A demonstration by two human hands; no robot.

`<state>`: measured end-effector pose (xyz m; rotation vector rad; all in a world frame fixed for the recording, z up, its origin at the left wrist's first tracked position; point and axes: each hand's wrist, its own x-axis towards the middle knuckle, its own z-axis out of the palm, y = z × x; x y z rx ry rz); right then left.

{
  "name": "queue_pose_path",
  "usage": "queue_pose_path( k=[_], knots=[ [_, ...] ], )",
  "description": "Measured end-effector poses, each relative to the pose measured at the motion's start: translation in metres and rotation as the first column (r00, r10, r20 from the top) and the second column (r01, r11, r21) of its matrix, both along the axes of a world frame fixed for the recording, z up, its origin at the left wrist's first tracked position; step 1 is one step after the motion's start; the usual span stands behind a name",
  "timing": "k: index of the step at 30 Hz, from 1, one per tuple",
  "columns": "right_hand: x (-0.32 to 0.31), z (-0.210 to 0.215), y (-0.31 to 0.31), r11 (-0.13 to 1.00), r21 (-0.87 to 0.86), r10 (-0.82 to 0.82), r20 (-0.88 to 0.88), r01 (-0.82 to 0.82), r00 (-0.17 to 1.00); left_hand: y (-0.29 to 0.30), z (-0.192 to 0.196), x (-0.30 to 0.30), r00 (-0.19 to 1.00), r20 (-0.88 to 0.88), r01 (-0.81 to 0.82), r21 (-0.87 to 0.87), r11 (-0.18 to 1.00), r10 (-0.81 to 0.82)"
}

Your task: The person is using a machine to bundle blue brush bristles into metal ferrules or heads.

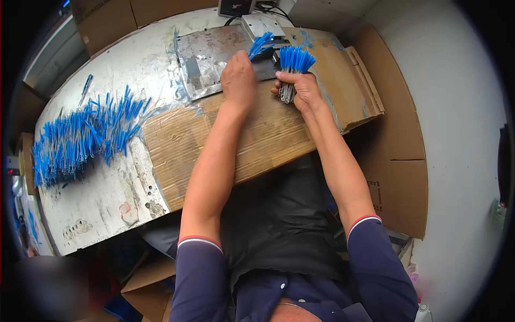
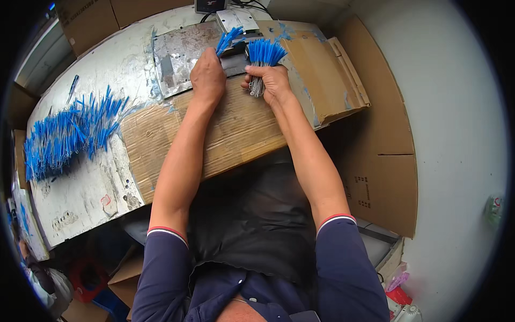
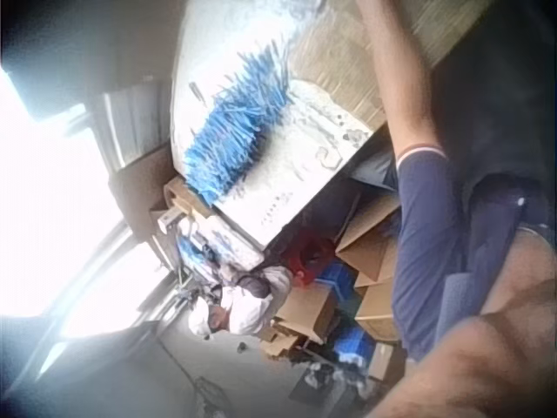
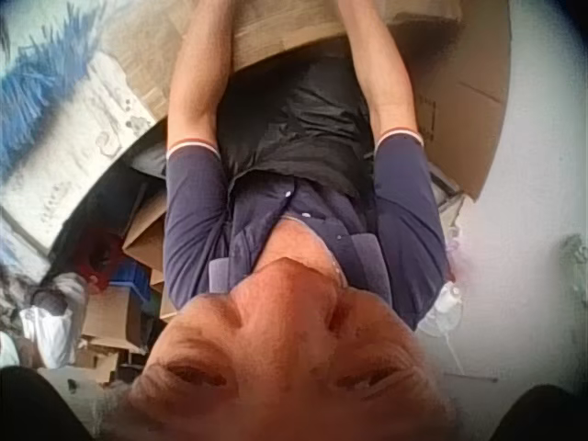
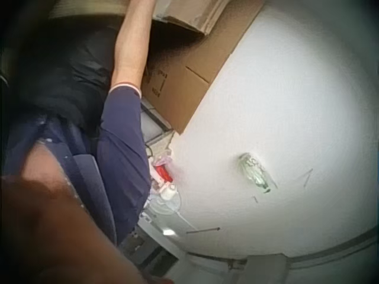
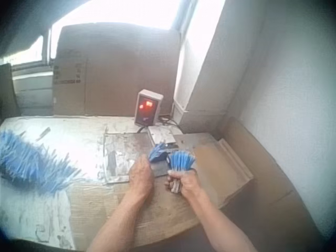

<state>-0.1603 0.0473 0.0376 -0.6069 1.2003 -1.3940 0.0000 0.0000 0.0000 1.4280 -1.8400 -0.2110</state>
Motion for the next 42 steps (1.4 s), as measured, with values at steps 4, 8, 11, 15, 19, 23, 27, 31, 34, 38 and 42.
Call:
queue_pose_path(
  k=[4, 8, 11, 15, 19, 23, 27, 31, 34, 38, 42],
  knots=[
    [-0.001, 0.006, 0.002, 0.991, 0.068, 0.118, -0.082, -0.113, 0.99, 0.0, -0.004, -0.001, 0.955, -0.296, -0.036, -0.075, 0.997, 0.012],
    [0.005, 0.013, 0.001, 0.981, 0.162, 0.13, -0.133, -0.107, 0.983, 0.0, -0.002, 0.0, 0.937, -0.349, 0.001, -0.098, 0.995, -0.036],
    [0.005, 0.012, -0.001, 0.983, 0.157, 0.13, -0.247, -0.093, 0.96, 0.002, 0.003, -0.006, 0.86, -0.494, 0.095, -0.095, 0.991, -0.13],
    [0.014, 0.012, 0.0, 0.98, 0.167, 0.154, -0.316, -0.105, 0.936, 0.002, 0.002, -0.011, 0.851, -0.494, 0.185, -0.037, 0.982, -0.179],
    [0.017, 0.012, 0.004, 0.989, 0.092, 0.139, -0.263, -0.119, 0.955, 0.0, 0.0, -0.009, 0.804, -0.553, 0.212, -0.081, 0.974, -0.221],
    [0.009, 0.011, 0.003, 0.994, 0.064, 0.087, 0.002, -0.087, 0.996, -0.002, -0.001, -0.01, 0.778, -0.59, 0.212, -0.076, 0.974, -0.215],
    [0.006, 0.005, 0.005, 0.997, 0.015, 0.078, 0.027, -0.078, 0.997, 0.0, 0.0, -0.011, 0.797, -0.561, 0.184, -0.125, 0.975, -0.223],
    [0.008, 0.003, 0.01, 0.992, -0.037, 0.118, -0.101, -0.123, 0.988, 0.001, 0.0, -0.01, 0.834, -0.51, 0.165, -0.133, 0.977, -0.21],
    [0.005, 0.002, 0.007, 1.0, -0.014, 0.019, -0.138, -0.022, 0.99, 0.003, 0.004, -0.011, 0.829, -0.544, 0.091, -0.092, 0.992, -0.127],
    [0.007, 0.007, -0.003, 0.982, 0.042, -0.175, -0.148, 0.183, 0.973, 0.004, 0.014, -0.002, 0.787, -0.608, -0.097, 0.044, 0.994, 0.104],
    [0.009, 0.006, -0.015, 0.98, 0.064, -0.169, -0.236, 0.189, 0.957, 0.006, 0.015, -0.004, 0.799, -0.594, -0.103, 0.014, 0.995, 0.091]
  ],
)
